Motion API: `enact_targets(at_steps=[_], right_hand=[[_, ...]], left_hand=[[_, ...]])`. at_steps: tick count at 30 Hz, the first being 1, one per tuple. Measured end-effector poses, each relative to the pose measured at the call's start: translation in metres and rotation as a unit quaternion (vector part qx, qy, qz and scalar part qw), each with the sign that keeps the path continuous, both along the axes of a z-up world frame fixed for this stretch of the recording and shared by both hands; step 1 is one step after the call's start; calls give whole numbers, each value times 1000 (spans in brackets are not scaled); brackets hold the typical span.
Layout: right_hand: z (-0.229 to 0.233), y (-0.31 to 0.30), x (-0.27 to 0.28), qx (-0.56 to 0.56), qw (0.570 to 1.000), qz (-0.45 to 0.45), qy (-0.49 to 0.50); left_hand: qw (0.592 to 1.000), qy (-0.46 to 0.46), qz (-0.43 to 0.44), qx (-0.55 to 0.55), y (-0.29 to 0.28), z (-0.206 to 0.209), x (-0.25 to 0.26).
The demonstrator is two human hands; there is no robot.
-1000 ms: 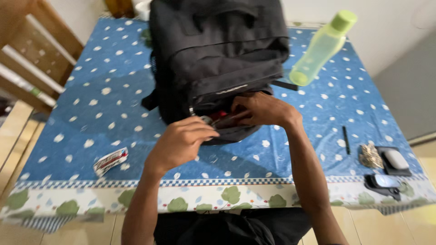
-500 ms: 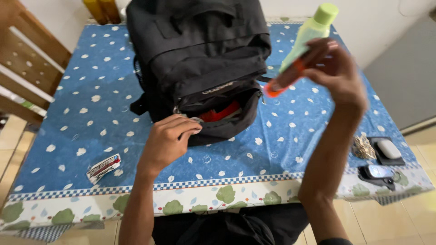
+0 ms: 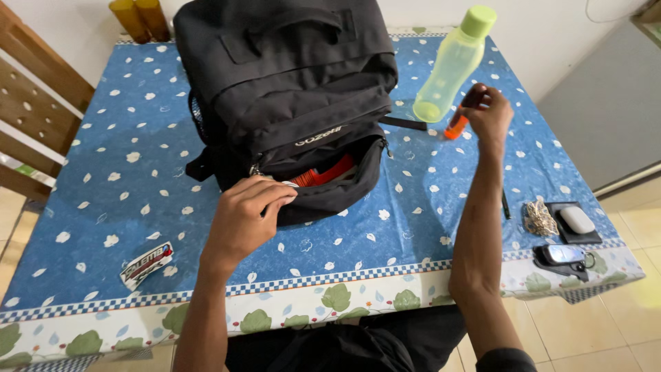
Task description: The person opens a black backpack on a table and removes several items one by one, including a hairbrush, a tube, a charger, a notebook, and multiple books, placing them on the table. The person then zips the bag closed and sets it aside.
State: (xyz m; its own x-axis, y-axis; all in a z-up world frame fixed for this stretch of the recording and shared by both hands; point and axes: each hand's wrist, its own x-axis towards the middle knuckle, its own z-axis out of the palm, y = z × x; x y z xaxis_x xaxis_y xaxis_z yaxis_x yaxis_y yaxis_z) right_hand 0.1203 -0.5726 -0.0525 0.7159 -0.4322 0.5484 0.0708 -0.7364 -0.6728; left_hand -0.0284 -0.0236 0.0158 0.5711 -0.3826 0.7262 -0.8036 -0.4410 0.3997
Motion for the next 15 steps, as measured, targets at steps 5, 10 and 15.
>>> enact_targets(at_steps=[5, 10, 15], right_hand=[[-29, -7, 29, -13, 996, -72, -46], [-45, -32, 32, -22, 998, -46, -41], [-15, -25, 19, -123, 990, -48, 46]], left_hand=[[1000, -9, -4, 4, 1, 0, -1], [1000, 4, -13, -7, -4, 2, 1], [993, 102, -32, 49, 9, 1, -2]])
